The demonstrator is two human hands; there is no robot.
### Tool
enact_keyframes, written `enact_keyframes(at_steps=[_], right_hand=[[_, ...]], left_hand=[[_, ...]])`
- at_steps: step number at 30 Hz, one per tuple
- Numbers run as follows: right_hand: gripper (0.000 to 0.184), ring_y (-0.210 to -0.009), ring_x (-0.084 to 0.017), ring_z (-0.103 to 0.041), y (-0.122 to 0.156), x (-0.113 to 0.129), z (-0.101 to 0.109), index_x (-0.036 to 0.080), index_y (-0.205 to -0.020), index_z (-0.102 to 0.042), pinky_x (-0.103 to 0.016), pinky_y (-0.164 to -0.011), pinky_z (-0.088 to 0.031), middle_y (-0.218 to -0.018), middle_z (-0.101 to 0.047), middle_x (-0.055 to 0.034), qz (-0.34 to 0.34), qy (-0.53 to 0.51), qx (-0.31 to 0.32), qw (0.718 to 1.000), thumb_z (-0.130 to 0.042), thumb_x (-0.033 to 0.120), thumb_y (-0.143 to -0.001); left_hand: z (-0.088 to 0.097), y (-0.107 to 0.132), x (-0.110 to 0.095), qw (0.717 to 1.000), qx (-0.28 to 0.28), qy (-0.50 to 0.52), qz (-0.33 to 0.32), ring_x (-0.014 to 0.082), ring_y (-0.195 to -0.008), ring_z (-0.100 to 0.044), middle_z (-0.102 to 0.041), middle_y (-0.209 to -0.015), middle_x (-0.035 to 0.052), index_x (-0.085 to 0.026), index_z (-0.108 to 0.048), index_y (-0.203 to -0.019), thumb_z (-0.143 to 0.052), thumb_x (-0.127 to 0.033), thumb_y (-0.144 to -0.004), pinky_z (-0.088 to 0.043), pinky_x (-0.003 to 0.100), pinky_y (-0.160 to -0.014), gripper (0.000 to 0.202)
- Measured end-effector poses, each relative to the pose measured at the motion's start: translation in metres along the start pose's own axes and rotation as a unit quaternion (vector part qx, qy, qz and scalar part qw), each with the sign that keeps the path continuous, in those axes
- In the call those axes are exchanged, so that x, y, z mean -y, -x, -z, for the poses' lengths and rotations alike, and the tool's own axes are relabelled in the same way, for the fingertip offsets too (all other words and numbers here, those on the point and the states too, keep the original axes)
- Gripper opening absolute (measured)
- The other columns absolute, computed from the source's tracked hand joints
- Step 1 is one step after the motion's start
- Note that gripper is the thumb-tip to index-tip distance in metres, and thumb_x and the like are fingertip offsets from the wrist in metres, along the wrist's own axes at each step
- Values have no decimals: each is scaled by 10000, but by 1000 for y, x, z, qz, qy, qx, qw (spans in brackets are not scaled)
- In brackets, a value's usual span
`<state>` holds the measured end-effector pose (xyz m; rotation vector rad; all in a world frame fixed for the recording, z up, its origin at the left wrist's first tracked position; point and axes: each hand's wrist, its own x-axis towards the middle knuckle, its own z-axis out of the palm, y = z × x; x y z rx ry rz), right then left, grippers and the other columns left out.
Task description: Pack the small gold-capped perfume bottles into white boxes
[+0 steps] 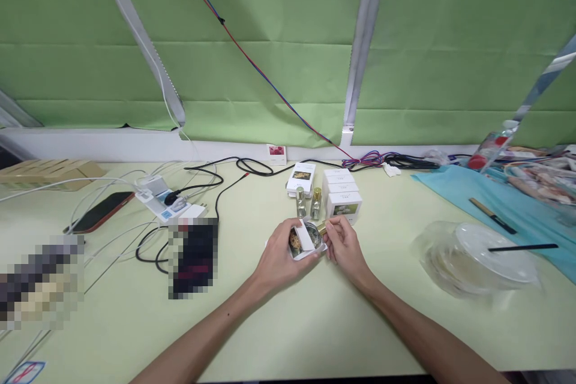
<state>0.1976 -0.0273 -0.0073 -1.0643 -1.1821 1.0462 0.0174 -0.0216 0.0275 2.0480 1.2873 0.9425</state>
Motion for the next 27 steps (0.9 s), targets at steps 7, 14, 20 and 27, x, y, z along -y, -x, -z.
enact_keyframes(at_steps=[7,14,20,27], right_hand=[[347,-389,-73,-462,-1,-4,0,238,-905,-487,-202,-359,-372,-638,-535,67,2,-2,2,1000,-549,575,-955],[345,-390,-67,-441,1,0,-2,240,-898,-476,-194,-354,-366,-628,-509,77,-3,-9,7,1000,-552,572,-955],[372,-380,-75,-400,2,4,-4,246,-870,-480,-204,-337,-334,-603,-493,77,-12,-15,8,1000,-567,604,-923],[367,-376,-77,-389,1,2,-4,247,-869,-484,-204,-332,-326,-594,-479,79,-13,-9,13,1000,-560,601,-928]], left_hand=[[0,-1,6,1000,8,-10,-10,230,-900,-655,-683,-1058,63,-240,-537,-1170,-768,-437,-746,-527,334,-729,521],[2,-1,8,999,27,-1,-22,241,-974,-649,-658,-1167,88,-237,-518,-1195,-773,-432,-748,-533,353,-789,551],[5,-1,10,998,44,11,-38,249,-1012,-642,-653,-1179,88,-242,-503,-1200,-787,-388,-736,-529,375,-829,563],[6,-2,10,997,56,16,-45,239,-1008,-646,-649,-1208,90,-243,-484,-1184,-786,-389,-736,-521,362,-826,560]])
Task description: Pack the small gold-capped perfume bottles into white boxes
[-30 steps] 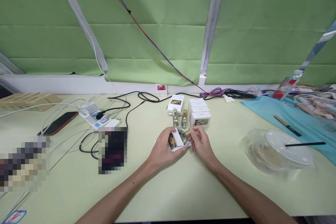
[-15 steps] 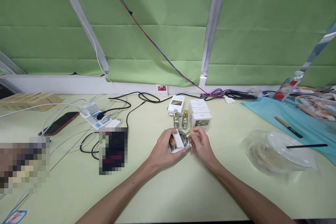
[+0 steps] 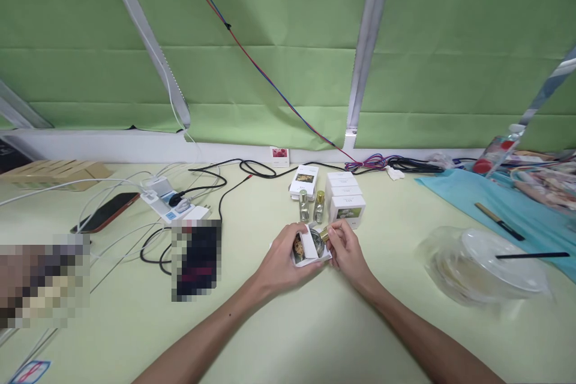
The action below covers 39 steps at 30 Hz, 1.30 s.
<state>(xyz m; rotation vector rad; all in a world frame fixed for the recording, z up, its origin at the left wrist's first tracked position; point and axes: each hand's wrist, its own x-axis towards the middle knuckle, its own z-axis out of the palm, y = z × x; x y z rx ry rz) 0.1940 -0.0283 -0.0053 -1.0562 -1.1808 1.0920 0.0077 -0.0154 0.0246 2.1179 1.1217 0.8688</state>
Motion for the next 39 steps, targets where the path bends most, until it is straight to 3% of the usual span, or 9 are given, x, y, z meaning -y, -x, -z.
enact_keyframes(at_steps=[11,39], right_hand=[[406,-374,-86,-405,-1,0,0,245,-860,-490,-210,-325,-332,-580,-489,77,-12,-1,-9,1000,-574,640,-899],[384,-399,-102,-428,0,-6,0,248,-875,-503,-216,-335,-337,-595,-501,66,-22,-8,-12,1000,-575,623,-911]], left_hand=[[-3,1,-4,1000,-6,-4,10,284,-1104,-624,-631,-1254,106,-246,-496,-1232,-774,-431,-757,-523,410,-879,581],[-4,4,-4,999,-18,-20,19,263,-1026,-637,-638,-1199,80,-263,-505,-1204,-774,-425,-746,-528,393,-832,555]])
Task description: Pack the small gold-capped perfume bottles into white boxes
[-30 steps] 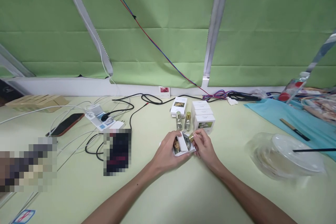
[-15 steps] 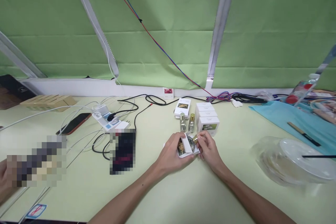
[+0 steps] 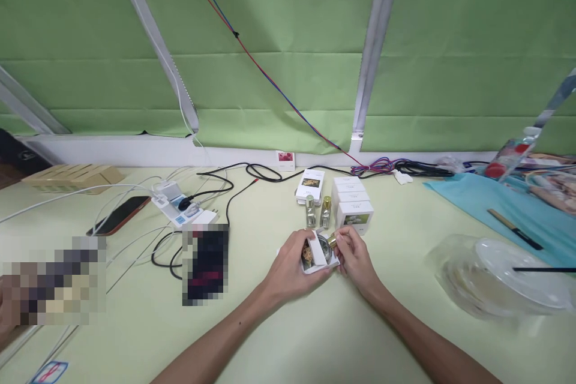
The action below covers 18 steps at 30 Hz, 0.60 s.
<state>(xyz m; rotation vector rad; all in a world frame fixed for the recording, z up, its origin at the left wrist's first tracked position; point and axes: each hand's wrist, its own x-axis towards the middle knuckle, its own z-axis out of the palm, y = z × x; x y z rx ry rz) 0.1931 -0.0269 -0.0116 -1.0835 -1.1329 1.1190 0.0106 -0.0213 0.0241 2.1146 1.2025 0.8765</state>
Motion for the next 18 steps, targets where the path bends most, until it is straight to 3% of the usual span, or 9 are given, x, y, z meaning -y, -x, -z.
enact_keyframes(at_steps=[18], right_hand=[[368,-399,-89,-423,-2,3,0,236,-845,-508,-207,-365,-334,-559,-485,73,34,15,0,999,-564,586,-941]], left_hand=[[4,-1,-2,1000,13,-11,14,259,-1023,-629,-624,-1208,76,-265,-482,-1184,-762,-438,-755,-529,394,-837,541]])
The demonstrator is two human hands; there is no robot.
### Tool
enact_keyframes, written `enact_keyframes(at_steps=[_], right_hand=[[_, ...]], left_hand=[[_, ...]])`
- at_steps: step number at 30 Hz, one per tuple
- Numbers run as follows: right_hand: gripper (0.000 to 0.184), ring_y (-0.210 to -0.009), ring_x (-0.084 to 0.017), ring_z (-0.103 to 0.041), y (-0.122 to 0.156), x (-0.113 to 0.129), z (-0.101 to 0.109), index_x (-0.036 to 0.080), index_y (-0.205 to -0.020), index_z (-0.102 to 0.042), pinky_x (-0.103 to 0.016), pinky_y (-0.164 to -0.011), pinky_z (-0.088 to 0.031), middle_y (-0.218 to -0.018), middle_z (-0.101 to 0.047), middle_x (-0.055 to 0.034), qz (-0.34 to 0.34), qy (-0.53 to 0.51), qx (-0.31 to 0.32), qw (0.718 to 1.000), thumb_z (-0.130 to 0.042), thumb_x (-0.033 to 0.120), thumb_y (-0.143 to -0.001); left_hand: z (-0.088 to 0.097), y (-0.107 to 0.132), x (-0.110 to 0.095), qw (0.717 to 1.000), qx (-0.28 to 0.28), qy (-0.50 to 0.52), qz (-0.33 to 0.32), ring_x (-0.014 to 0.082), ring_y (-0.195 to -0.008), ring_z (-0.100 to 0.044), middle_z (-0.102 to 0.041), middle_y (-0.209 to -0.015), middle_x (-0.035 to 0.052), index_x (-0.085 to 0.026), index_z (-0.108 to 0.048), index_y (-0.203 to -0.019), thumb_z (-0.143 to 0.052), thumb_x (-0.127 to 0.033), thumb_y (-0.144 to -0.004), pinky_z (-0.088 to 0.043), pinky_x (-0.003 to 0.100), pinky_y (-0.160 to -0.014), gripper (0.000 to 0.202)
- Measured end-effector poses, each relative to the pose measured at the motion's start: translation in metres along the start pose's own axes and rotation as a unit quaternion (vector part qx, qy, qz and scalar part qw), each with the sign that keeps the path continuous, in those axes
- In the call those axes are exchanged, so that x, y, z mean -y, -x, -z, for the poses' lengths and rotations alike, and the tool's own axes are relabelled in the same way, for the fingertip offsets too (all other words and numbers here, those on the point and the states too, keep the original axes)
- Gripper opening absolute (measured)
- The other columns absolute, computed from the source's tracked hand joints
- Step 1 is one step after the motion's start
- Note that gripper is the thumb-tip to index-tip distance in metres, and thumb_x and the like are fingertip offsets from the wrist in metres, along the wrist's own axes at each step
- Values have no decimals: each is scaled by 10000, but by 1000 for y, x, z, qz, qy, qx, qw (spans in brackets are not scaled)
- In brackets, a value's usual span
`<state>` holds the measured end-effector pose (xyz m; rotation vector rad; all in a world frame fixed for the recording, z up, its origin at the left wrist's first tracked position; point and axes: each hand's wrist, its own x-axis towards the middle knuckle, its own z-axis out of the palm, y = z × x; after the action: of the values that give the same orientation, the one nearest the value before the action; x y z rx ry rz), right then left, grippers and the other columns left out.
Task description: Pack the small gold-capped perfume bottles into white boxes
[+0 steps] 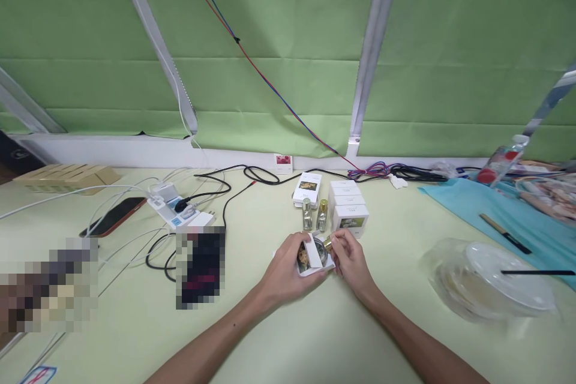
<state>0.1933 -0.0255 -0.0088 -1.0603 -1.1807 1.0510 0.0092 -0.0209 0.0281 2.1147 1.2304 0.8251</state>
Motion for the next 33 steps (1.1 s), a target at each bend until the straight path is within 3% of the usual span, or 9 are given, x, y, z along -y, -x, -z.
enact_keyframes(at_steps=[12,23,33], right_hand=[[394,-373,-84,-394,-2,-1,-2,230,-828,-520,-211,-350,-323,-533,-476,74,2,-9,1,1000,-574,610,-920],[385,-381,-85,-385,-3,-6,-2,225,-828,-520,-216,-367,-305,-537,-457,79,2,-5,27,1000,-535,589,-953],[374,-418,-99,-402,-4,-6,-2,225,-839,-533,-224,-387,-320,-568,-476,63,12,14,15,1000,-539,583,-948]], left_hand=[[-2,-2,8,1000,-2,10,-15,248,-997,-633,-629,-1192,84,-249,-503,-1201,-786,-386,-726,-534,372,-818,569],[1,-3,7,999,17,8,-35,245,-983,-640,-639,-1187,81,-243,-498,-1203,-793,-448,-721,-534,366,-818,601],[-2,-2,1,1000,2,3,-8,248,-947,-659,-669,-1145,77,-242,-506,-1212,-777,-466,-733,-533,363,-780,594]])
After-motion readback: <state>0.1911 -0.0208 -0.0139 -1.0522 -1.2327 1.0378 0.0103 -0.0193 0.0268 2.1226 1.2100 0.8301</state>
